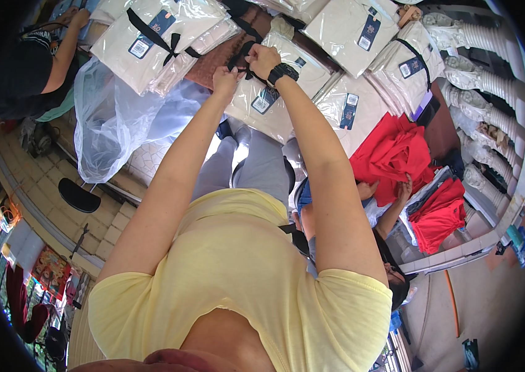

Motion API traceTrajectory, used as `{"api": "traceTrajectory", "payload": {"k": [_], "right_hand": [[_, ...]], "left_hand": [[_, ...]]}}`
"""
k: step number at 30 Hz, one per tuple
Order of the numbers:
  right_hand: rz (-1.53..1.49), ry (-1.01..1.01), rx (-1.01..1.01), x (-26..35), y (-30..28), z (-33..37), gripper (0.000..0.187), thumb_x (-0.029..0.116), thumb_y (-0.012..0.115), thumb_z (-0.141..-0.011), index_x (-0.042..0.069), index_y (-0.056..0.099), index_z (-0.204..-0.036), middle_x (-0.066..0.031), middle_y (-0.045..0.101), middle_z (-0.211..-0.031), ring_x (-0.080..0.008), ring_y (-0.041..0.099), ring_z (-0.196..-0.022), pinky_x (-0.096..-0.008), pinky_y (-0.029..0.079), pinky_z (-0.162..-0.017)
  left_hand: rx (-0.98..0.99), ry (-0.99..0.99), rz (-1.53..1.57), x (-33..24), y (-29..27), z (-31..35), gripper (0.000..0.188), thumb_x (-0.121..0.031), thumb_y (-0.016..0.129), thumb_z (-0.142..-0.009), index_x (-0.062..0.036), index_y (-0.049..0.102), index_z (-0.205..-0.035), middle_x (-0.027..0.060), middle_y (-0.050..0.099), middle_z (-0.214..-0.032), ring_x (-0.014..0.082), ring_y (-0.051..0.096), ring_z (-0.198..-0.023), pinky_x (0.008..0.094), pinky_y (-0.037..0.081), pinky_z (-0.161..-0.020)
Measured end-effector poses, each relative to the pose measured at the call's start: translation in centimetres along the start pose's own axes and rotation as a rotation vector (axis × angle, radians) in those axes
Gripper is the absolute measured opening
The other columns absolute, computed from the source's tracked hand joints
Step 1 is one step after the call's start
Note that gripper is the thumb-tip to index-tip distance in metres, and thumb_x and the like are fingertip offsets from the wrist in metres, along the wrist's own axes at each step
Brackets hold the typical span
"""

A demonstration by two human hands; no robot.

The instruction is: The person sorts and stacks packages of beige and red garments on a table, handling one package at a time and organizing them into different piles alongside other people.

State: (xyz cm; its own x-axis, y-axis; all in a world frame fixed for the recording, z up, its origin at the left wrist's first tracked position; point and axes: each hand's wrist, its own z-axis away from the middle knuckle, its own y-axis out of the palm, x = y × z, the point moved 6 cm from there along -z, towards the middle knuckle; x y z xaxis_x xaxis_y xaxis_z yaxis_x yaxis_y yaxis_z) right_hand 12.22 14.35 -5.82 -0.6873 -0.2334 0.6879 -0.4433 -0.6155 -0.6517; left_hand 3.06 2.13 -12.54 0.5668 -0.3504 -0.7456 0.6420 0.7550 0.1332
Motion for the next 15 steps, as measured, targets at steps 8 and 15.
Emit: {"api": "traceTrajectory", "payload": {"k": [8, 15], "right_hand": [[-0.471, 0.116, -0.053, 1.3, -3.5, -1.4, 0.019, 0.015, 0.054, -0.095, 0.000, 0.048, -0.106, -0.0076, 0.065, -0.076, -0.0107, 0.059, -0.061, -0.0246, 0.048, -0.054], [-0.028, -0.131, 0.015, 2.1, -4.1, 2.3, 0.024, 0.011, 0.067, -0.079, 0.001, 0.059, -0.100, -0.0132, 0.065, -0.083, -0.0231, 0.064, -0.072, -0.0316, 0.052, -0.067]], "left_hand": [[0.006, -0.043, 0.099, 0.4, 0.1, 0.7, 0.010, 0.003, 0.053, -0.092, 0.0041, 0.044, -0.098, 0.0153, 0.063, -0.089, 0.0165, 0.064, -0.075, 0.0248, 0.056, -0.069], [0.261, 0.004, -0.106, -3.4, 1.5, 0.7, 0.016, 0.005, 0.055, -0.088, 0.0028, 0.042, -0.097, 0.0181, 0.064, -0.092, 0.0181, 0.065, -0.074, 0.0254, 0.058, -0.064]]}}
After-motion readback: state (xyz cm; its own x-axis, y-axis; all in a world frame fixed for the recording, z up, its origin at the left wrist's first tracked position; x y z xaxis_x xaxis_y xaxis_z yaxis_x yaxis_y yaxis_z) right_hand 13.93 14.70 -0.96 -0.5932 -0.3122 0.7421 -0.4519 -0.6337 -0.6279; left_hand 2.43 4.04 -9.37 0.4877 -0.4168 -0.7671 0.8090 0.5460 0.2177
